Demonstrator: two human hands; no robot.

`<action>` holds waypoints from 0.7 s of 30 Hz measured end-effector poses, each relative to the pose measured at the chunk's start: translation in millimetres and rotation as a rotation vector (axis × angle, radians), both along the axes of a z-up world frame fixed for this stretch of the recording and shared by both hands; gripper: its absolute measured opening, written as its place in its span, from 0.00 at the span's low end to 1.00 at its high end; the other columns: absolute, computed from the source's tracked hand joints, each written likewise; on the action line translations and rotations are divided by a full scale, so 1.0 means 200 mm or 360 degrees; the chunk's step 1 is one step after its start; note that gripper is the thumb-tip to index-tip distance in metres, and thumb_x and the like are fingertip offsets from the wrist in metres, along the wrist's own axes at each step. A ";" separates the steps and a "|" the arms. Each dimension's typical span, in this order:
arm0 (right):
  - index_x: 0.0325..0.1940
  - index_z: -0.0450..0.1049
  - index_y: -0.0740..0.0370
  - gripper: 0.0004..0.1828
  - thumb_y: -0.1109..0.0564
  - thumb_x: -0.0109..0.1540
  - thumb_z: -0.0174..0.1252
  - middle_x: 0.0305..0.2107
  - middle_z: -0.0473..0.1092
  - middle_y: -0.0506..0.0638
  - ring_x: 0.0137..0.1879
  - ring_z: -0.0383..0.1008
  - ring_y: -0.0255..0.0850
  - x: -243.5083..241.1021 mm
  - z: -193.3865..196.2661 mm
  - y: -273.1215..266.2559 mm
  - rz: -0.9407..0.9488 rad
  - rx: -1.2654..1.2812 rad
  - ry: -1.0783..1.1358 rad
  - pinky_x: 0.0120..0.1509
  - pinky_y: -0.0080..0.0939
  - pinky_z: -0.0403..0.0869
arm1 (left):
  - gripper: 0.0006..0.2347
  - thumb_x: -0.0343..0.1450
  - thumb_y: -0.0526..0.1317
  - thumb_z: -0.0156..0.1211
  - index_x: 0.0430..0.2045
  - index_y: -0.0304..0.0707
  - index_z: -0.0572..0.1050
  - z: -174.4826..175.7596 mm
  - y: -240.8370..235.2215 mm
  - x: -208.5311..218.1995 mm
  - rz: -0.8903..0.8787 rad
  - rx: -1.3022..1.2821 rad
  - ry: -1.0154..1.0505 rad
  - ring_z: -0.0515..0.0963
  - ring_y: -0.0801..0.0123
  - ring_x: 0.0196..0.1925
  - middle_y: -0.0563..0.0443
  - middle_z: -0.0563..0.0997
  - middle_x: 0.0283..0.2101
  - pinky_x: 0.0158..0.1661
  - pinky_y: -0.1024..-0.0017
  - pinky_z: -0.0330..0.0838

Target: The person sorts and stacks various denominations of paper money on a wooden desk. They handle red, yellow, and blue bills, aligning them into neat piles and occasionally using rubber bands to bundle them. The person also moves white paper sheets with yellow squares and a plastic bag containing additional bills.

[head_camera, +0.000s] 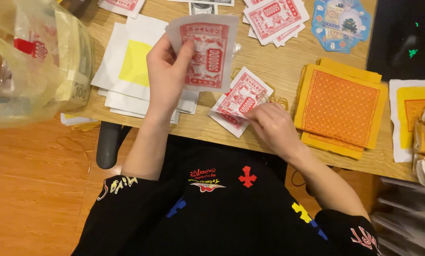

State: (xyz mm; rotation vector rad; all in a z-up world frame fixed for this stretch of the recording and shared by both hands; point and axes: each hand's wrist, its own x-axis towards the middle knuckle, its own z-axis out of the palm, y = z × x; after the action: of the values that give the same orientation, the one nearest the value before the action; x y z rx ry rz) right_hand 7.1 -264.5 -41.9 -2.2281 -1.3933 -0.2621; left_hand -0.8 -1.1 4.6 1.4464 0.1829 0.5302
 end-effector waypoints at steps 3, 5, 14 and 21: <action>0.33 0.73 0.59 0.06 0.64 0.59 0.65 0.29 0.74 0.49 0.36 0.74 0.42 0.03 -0.01 -0.01 -0.0064 -0.0030 -0.0014 0.42 0.41 0.66 | 0.05 0.71 0.38 0.55 0.32 0.37 0.74 0.00 0.00 0.00 -0.0026 0.0020 0.0018 0.74 0.77 0.32 0.56 0.77 0.29 0.32 0.79 0.69; 0.37 0.74 0.52 0.08 0.47 0.62 0.59 0.35 0.75 0.45 0.41 0.73 0.41 0.05 0.00 -0.02 0.0094 -0.0353 0.0287 0.48 0.41 0.60 | 0.06 0.72 0.38 0.53 0.37 0.36 0.75 -0.01 0.01 0.00 -0.0193 0.0163 0.0070 0.78 0.73 0.34 0.54 0.79 0.32 0.32 0.78 0.74; 0.46 0.73 0.64 0.16 0.59 0.57 0.68 0.27 0.73 0.51 0.29 0.73 0.36 0.08 -0.07 -0.01 -0.0776 0.0821 0.1354 0.30 0.34 0.73 | 0.06 0.69 0.37 0.64 0.37 0.37 0.78 -0.09 -0.27 -0.01 -0.0682 0.0121 -0.0091 0.76 0.75 0.36 0.49 0.80 0.32 0.35 0.72 0.76; 0.44 0.72 0.64 0.10 0.61 0.59 0.62 0.39 0.74 0.50 0.43 0.73 0.35 0.10 0.01 -0.07 -0.0827 0.1140 0.1468 0.50 0.34 0.74 | 0.03 0.73 0.34 0.56 0.31 0.37 0.76 -0.14 0.39 0.49 -0.0181 0.1107 -0.0314 0.75 0.75 0.27 0.55 0.81 0.31 0.31 0.74 0.70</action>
State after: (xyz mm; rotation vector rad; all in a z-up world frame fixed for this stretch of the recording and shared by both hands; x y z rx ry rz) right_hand 26.7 -277.9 -39.5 -1.6655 -0.1652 0.0990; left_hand 97.3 76.9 -23.7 2.0473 -0.2683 0.6746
